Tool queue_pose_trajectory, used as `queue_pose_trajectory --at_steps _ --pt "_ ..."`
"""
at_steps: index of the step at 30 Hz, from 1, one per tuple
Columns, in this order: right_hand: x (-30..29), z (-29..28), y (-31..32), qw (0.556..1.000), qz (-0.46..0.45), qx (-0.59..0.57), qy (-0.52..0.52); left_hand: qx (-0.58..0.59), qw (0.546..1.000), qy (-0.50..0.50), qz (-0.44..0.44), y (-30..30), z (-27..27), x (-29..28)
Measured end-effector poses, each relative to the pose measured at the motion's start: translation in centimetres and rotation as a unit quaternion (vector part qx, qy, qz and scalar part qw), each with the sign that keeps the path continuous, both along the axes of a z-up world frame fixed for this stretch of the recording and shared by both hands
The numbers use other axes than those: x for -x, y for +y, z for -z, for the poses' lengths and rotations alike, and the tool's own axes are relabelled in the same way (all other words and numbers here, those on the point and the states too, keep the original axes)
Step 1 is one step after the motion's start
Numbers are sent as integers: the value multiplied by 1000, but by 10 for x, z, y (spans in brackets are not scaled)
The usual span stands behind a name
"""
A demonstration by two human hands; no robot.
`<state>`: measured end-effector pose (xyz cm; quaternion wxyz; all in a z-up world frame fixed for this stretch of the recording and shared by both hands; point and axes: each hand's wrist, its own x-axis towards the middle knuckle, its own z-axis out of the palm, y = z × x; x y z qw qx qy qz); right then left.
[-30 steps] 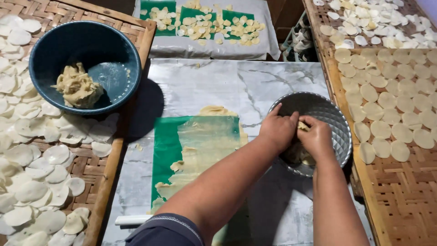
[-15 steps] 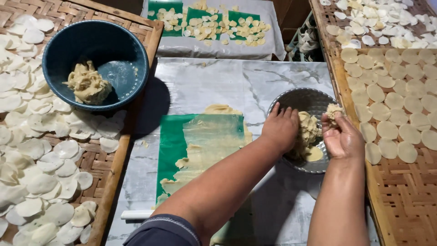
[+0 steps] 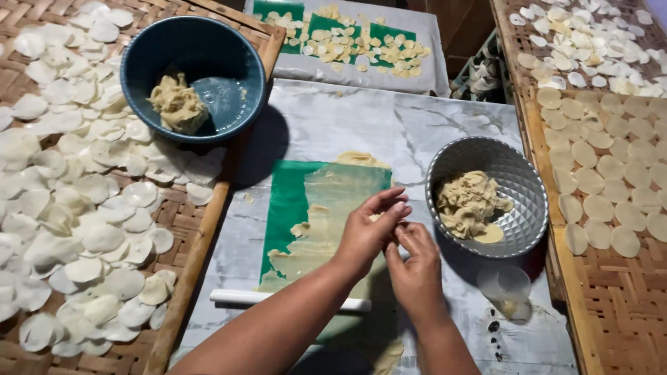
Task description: Rolling out dough into thin sheets using a small rolling tool on a mat
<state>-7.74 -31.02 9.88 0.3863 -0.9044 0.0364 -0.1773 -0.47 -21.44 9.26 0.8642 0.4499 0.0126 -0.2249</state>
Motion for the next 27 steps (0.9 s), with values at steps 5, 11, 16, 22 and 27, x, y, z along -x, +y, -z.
queue_pose_trajectory --at_steps 5,11,16,22,27 --pt "4 -32 34 913 -6 -397 88 -155 952 -247 -91 42 6 42" --pt "24 -35 99 863 -100 -490 76 -190 935 -301 2 80 -11 65" --pt "26 -24 153 807 -169 -561 72 -168 959 -224 -31 111 5 66" --pt "-1 12 129 855 72 -504 94 -225 916 -330 24 125 44 114" --pt "13 46 96 958 -15 -284 44 -454 840 -280 -99 198 64 71"
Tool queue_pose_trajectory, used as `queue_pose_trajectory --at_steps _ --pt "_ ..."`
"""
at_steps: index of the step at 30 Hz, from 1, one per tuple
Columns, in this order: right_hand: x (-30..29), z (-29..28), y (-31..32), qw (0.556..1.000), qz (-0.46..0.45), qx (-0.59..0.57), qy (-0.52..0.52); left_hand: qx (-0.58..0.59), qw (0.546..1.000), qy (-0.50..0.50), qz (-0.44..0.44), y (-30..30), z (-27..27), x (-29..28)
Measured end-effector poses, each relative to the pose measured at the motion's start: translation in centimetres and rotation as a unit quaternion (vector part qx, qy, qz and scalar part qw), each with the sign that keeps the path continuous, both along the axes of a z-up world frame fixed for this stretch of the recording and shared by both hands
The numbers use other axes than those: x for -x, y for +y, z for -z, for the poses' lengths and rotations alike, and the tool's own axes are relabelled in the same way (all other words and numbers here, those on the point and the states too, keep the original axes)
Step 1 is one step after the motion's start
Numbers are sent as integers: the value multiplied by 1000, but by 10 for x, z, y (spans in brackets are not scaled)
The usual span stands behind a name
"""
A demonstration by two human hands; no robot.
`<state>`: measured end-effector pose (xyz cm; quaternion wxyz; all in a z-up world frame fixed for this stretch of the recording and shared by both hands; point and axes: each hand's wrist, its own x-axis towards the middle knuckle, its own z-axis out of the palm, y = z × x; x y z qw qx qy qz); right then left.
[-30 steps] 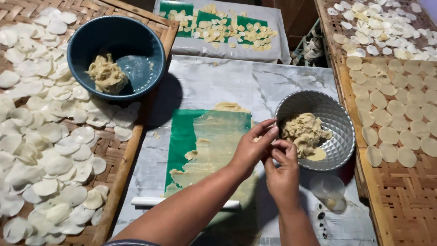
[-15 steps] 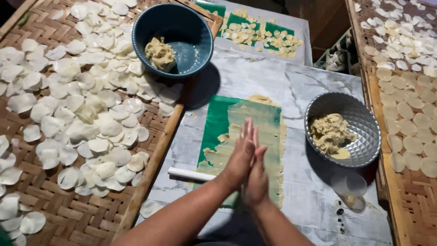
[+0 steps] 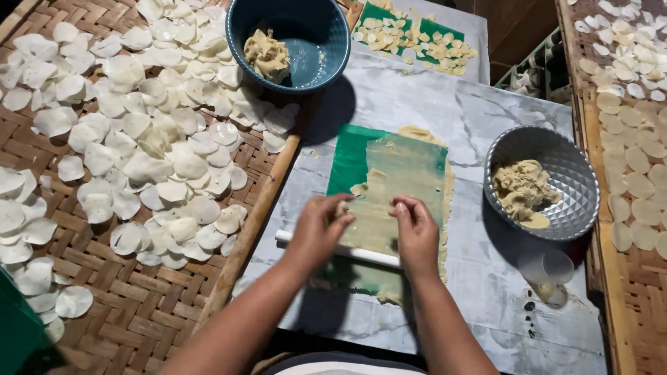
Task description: Rolling out dough into thin sheets using a small rolling tool on a mat
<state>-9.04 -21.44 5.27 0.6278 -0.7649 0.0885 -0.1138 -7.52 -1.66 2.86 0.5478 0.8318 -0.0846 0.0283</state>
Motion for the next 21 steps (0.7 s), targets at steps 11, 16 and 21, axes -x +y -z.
queue_pose_trajectory --at_steps 11,16,21 --pt "51 30 -5 868 -194 458 -2 -331 943 -4 -31 -21 46 -56" --pt "52 26 -5 847 -190 492 -69 -428 879 -205 47 -28 40 -58" --pt "52 21 -25 791 -263 549 -66 -417 902 18 109 -14 22 -57"
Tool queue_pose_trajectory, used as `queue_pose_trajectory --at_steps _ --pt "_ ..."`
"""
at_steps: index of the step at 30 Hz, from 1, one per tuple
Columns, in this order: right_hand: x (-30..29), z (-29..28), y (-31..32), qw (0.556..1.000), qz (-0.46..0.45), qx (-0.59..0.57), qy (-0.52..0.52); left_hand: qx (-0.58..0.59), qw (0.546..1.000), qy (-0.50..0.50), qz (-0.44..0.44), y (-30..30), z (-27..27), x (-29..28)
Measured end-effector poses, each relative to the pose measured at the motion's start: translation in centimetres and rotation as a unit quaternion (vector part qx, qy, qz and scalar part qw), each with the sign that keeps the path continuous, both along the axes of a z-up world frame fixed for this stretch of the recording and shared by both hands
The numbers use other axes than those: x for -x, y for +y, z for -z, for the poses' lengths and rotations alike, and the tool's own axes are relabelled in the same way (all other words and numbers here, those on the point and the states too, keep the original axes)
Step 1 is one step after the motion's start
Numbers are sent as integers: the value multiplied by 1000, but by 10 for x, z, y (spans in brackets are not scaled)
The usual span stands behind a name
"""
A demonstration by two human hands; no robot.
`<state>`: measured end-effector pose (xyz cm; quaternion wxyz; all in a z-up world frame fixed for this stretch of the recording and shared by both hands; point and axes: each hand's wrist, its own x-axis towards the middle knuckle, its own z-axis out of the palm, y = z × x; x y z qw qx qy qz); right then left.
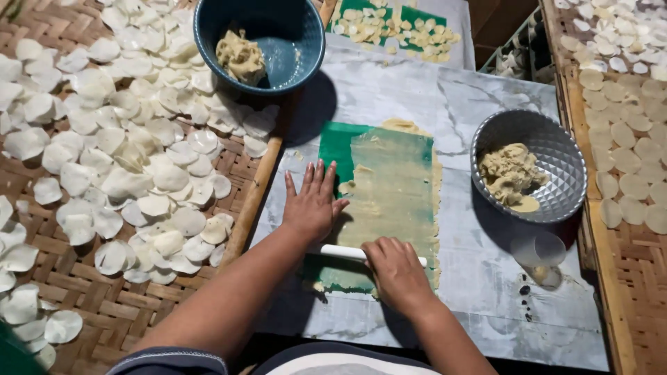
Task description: Rolling out dough into thin sheets using a small rolling tool on a mat
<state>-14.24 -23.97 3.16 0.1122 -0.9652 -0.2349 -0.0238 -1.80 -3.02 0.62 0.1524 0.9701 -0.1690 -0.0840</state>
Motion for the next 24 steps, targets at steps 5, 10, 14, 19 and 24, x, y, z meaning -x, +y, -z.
queue_pose_trajectory --at_steps 5,10,14,19,24 --pt "-21 -15 -24 999 40 17 -8 223 969 105 -29 34 -17 -33" --pt "-58 -2 -9 998 23 8 -62 127 991 -27 -27 58 -30 -33" --pt "-68 14 -3 998 40 -19 -39 1 998 -61 -16 50 3 -30" --pt "-62 -4 25 992 119 -38 -2 -21 998 -57 -19 47 5 -23" --pt "-44 37 26 983 175 56 10 -71 994 -82 -31 47 13 0"
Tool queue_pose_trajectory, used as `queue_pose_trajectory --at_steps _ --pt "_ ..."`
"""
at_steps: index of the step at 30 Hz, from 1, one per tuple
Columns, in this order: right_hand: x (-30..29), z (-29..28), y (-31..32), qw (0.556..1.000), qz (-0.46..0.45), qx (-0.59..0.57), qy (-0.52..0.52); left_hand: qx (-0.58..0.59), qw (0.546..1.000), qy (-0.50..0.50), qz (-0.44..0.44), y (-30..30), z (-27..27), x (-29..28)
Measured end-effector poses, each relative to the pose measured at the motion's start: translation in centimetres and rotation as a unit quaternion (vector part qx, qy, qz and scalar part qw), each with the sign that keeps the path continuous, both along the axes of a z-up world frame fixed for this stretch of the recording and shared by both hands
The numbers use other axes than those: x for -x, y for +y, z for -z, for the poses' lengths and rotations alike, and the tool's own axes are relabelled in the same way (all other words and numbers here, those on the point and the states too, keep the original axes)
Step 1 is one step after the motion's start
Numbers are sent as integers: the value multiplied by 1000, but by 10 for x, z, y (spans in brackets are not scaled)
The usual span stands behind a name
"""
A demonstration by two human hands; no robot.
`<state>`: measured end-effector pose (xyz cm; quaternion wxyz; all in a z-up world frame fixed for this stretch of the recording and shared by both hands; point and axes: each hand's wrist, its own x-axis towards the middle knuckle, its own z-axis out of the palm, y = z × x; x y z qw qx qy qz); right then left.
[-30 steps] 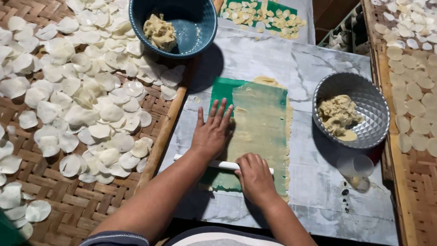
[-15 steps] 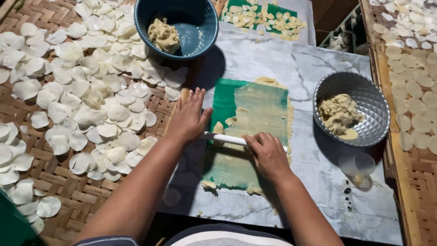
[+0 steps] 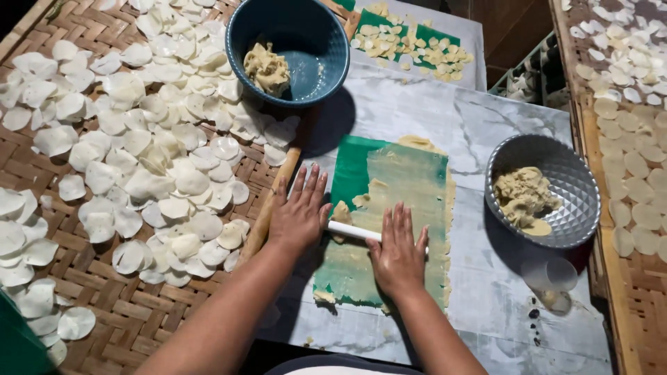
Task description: Rolling out dough into thin sheets using a small rolling tool on a mat
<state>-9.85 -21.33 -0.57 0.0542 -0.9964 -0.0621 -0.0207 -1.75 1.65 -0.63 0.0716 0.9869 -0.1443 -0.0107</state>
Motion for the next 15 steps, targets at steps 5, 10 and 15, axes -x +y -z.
queue_pose_trajectory --at_steps 5,10,15 --pt "-30 2 1 999 42 5 14 -1 998 66 -20 -4 1 -26" --pt "-12 -5 10 999 49 5 5 4 998 55 -24 1 -21 -1" --pt "-30 17 -8 992 78 6 94 -18 999 26 2 -9 3 -21"
